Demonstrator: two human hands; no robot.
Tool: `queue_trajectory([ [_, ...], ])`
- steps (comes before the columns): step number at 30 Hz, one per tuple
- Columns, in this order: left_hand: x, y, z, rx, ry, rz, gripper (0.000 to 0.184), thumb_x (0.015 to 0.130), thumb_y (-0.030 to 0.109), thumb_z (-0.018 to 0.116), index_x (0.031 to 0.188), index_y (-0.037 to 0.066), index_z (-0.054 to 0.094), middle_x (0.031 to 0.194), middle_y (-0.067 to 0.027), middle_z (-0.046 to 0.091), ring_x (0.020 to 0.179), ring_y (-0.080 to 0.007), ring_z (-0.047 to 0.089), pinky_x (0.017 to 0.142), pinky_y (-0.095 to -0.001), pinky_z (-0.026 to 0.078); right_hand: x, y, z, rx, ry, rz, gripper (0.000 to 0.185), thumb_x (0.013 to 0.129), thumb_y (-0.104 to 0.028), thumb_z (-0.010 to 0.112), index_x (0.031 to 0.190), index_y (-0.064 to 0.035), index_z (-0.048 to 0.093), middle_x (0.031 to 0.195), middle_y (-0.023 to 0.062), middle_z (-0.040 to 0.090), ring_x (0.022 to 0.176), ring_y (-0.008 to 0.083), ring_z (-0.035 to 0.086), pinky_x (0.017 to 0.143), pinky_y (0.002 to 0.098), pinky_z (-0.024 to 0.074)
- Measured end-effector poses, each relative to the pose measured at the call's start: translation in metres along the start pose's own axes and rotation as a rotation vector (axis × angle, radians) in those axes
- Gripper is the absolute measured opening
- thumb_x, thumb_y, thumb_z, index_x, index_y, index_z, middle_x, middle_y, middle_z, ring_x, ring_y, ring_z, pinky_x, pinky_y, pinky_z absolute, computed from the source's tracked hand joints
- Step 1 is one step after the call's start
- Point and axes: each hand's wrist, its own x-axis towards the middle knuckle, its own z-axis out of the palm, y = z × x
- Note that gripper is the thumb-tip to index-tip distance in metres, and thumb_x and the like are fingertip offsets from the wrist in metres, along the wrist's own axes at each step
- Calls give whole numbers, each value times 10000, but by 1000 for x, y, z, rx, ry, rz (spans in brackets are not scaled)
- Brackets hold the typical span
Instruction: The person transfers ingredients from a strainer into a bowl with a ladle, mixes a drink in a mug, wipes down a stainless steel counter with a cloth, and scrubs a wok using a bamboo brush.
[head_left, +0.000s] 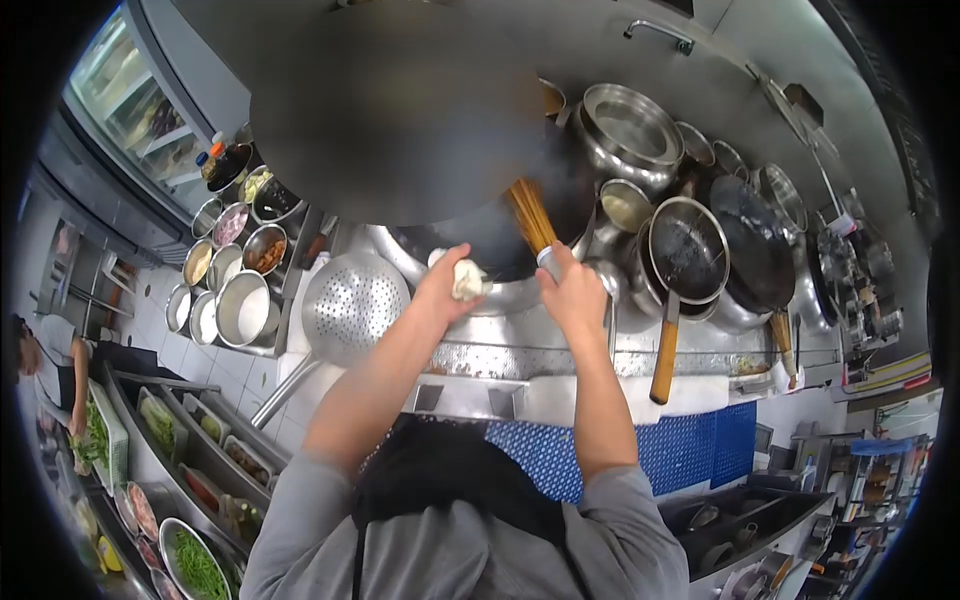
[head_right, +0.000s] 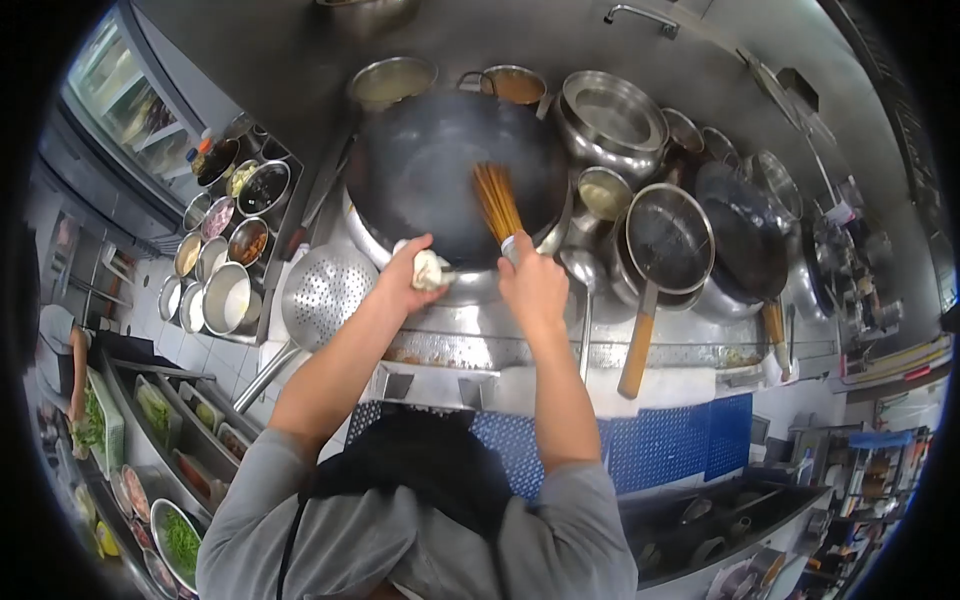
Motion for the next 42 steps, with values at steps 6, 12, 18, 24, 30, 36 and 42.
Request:
queue_trajectory([
  [6,-18,-8,-1,144,158,286,147,851,221,640,964,128,629,853,-65,673,726,-222,658,572,-371,480,-50,23,-23,330,51,173,554,830,-315,742,1333,-116,619,846,201,716,766,317,699,773,374,538],
  [12,-65,34,-43,172,148,452,176,810,154,647,952,50,641,786,-95,659,654,-226,670,532,-402,544,-154,78,-40,1009,230,320,511,847,-14,755,1320,64,577,1074,92,695,905,116,628,809,245,506],
  [18,-99,68,-55,301,19,623,103,771,68,658,821,-21,650,713,-87,633,565,-193,632,460,-333,494,-212,65,-58,914,345,460,524,872,-123,760,1328,52,571,841,64,682,640,77,587,537,222,447],
  [24,-108,68,-52,421,42,815,70,751,52,652,785,-9,650,709,-74,647,620,-172,638,540,-322,475,-243,52,-58,914,369,540,542,872,-176,776,1337,20,575,781,68,675,510,84,555,390,232,382],
  [30,-106,73,-52,581,70,1023,161,691,70,657,811,-38,654,733,-99,674,634,-190,639,607,-330,502,-271,38,-62,891,453,554,530,851,-129,783,1309,52,589,876,101,693,612,82,585,492,227,438],
  [36,-104,66,-58,709,184,1290,308,667,111,677,904,-85,654,767,-128,690,694,-223,661,696,-356,532,-286,25,-65,875,446,628,540,852,-140,789,1311,56,585,885,93,693,630,81,586,502,227,457],
  [42,-94,51,-74,582,89,1437,379,694,78,689,1029,-90,634,827,-121,687,731,-201,660,717,-343,539,-289,24,-55,852,504,566,536,852,-142,788,1309,53,588,883,84,691,606,75,573,482,226,445],
])
